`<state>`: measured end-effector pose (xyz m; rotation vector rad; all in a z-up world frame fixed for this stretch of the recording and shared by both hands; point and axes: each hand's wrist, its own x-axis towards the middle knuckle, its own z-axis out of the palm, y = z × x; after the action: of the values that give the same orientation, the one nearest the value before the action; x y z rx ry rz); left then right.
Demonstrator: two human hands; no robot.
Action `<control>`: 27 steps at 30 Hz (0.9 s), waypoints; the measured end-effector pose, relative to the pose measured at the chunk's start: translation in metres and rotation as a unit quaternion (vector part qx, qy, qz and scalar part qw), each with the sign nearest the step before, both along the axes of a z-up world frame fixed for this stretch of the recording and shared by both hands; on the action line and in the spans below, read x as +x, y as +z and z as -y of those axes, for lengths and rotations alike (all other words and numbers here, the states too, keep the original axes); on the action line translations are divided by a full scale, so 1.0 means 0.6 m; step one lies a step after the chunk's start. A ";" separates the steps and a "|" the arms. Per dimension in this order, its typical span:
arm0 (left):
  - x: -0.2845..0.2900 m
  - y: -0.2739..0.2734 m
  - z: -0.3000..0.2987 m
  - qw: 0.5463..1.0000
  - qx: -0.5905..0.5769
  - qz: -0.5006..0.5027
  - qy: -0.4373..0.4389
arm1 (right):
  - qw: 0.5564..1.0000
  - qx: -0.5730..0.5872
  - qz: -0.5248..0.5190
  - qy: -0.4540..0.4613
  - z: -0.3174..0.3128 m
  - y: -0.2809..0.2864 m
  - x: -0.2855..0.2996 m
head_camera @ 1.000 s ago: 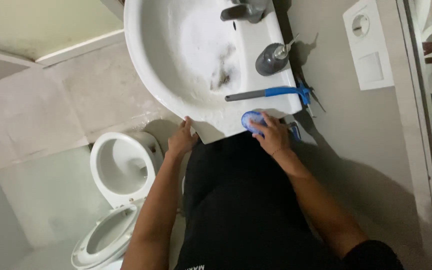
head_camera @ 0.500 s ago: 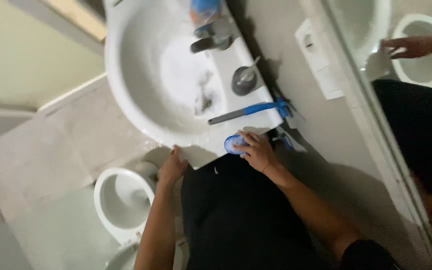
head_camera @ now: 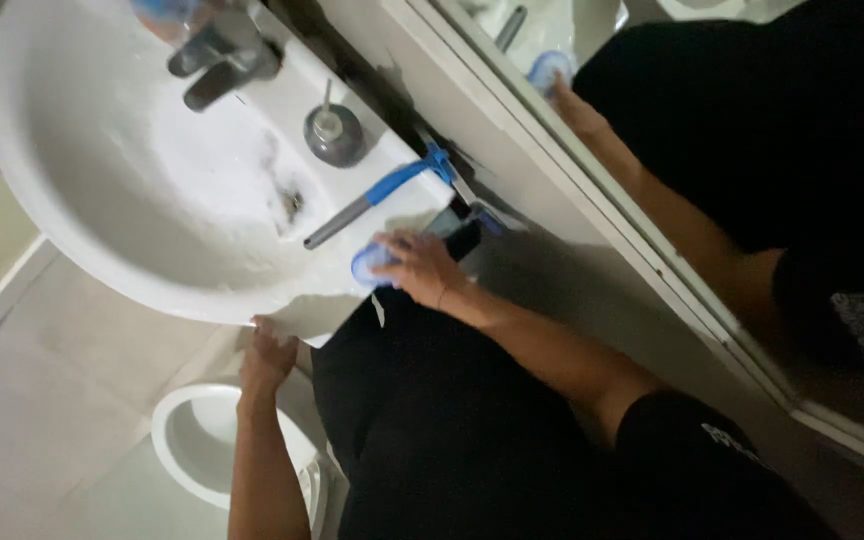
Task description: The person scrubs the inside of a white bathroom sink using a blue sponge. The sink is filled with soapy water, and the person moves the sponge around the basin and under the faucet to clean the surface.
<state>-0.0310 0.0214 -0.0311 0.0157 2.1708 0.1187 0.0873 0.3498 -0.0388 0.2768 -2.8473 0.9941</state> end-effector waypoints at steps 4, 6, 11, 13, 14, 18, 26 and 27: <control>-0.005 0.015 -0.014 0.999 0.030 -0.017 0.023 | 0.980 0.144 0.035 -0.135 -0.030 0.001 -0.023; 0.000 0.001 0.002 0.998 0.047 -0.026 0.037 | 0.977 0.133 0.044 -0.158 -0.023 -0.015 -0.019; 0.003 -0.112 0.040 0.998 0.047 -0.043 0.005 | 0.992 0.126 0.020 0.004 0.009 0.004 -0.006; 0.000 -0.074 0.038 0.995 0.079 -0.033 0.044 | 0.994 0.107 0.032 0.004 0.004 0.029 -0.005; -0.002 -0.054 0.032 0.990 0.115 -0.021 0.074 | 0.995 0.092 0.048 -0.006 -0.004 0.045 -0.004; 0.015 -0.035 0.029 0.992 0.108 -0.048 0.050 | 0.988 0.121 0.080 -0.046 -0.023 0.044 -0.021; 0.006 -0.173 0.045 0.999 0.023 -0.036 -0.004 | 0.998 0.039 0.036 0.017 0.016 0.107 -0.026; 0.008 -0.150 0.048 0.999 0.024 -0.032 -0.017 | 0.998 0.039 0.040 0.004 0.011 0.090 -0.024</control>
<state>-0.0263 -0.0073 -0.1213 0.0841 2.2310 0.1533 0.0731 0.3431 0.0155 0.2624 -2.9639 0.9164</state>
